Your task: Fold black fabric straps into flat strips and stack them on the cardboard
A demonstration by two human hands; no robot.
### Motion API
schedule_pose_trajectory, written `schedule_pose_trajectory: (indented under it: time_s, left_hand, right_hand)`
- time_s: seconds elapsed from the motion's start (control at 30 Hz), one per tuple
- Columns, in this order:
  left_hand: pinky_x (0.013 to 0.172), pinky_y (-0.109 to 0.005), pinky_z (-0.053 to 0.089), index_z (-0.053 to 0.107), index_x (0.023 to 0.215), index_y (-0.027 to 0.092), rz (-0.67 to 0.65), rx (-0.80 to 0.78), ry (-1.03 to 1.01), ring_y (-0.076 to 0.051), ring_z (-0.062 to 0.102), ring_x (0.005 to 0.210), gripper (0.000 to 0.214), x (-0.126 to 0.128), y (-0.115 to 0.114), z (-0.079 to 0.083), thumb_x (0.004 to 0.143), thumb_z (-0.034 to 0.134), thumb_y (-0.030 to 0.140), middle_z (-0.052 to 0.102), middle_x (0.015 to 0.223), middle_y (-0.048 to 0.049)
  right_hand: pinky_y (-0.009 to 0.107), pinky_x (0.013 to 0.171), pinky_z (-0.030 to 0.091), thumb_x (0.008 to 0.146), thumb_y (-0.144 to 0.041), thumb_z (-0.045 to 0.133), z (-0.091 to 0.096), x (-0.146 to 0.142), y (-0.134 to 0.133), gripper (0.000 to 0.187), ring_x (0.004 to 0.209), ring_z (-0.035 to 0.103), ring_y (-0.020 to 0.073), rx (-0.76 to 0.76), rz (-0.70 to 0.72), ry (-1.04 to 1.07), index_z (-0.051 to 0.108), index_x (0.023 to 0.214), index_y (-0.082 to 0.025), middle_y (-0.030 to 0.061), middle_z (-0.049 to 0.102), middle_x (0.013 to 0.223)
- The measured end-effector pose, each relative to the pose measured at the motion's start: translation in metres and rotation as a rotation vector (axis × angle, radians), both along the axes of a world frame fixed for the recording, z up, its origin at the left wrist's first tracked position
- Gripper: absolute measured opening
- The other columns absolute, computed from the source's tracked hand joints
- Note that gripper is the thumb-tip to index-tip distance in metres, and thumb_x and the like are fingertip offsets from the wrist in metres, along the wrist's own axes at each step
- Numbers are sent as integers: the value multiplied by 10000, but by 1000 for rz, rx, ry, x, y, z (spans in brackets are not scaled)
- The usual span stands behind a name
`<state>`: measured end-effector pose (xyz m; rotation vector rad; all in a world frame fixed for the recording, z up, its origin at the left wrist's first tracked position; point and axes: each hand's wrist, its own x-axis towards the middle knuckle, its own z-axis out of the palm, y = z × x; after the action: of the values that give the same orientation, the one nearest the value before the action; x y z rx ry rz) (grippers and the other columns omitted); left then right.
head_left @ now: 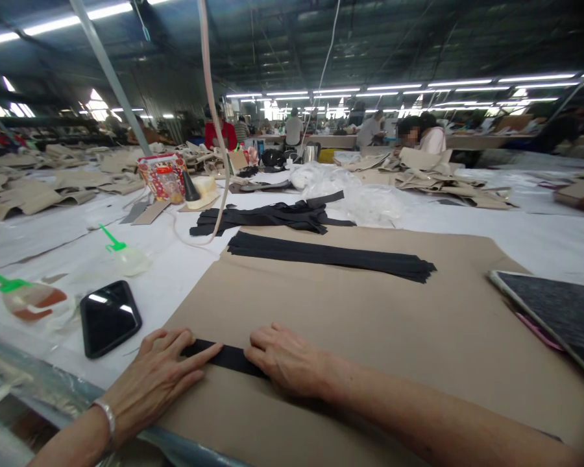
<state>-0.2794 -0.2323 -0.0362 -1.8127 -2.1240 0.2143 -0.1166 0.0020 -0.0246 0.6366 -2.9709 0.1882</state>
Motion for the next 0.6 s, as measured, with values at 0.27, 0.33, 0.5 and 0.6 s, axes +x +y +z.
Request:
schedule_pose_trajectory:
  time_s: [0.27,0.33,0.5,0.6]
  left_hand:
    - [907,-338,244,302,1361,484,-10,37,2,-184,541,1021,499,-1,0,-2,890,458,431,610,1036,16]
    - [912,-346,244,302,1365,475,-15,39,22,-193,542,1031,504,-1,0,-3,888,459,429,615,1046,10]
    - [920,-355,251,308,1364,472,-13,30,27,-204,541,1061,488,0,0,-3,895,439,428,619,1084,-1]
    - [921,-357,254,303,1365,474,5,11,17,-208,541,1076,483,1,-1,-1,899,428,439,626,1086,-4]
  right_hand:
    - [333,804,403,900,-144,467,2,17,10,96,837,506,173,3,-5,-15,542,960,-152,48,548,895]
    - [330,802,401,900,-145,468,3,22,13,96,843,503,173,-1,-4,-26,542,961,-155,50,549,907]
    - [314,779,400,908,-148,456,5,35,21,106,840,497,169,-12,-17,-36,542,969,-154,49,549,917]
    - [310,774,399,897,-135,466,6,42,24,107,833,496,168,-18,-27,-44,542,969,-158,44,550,918]
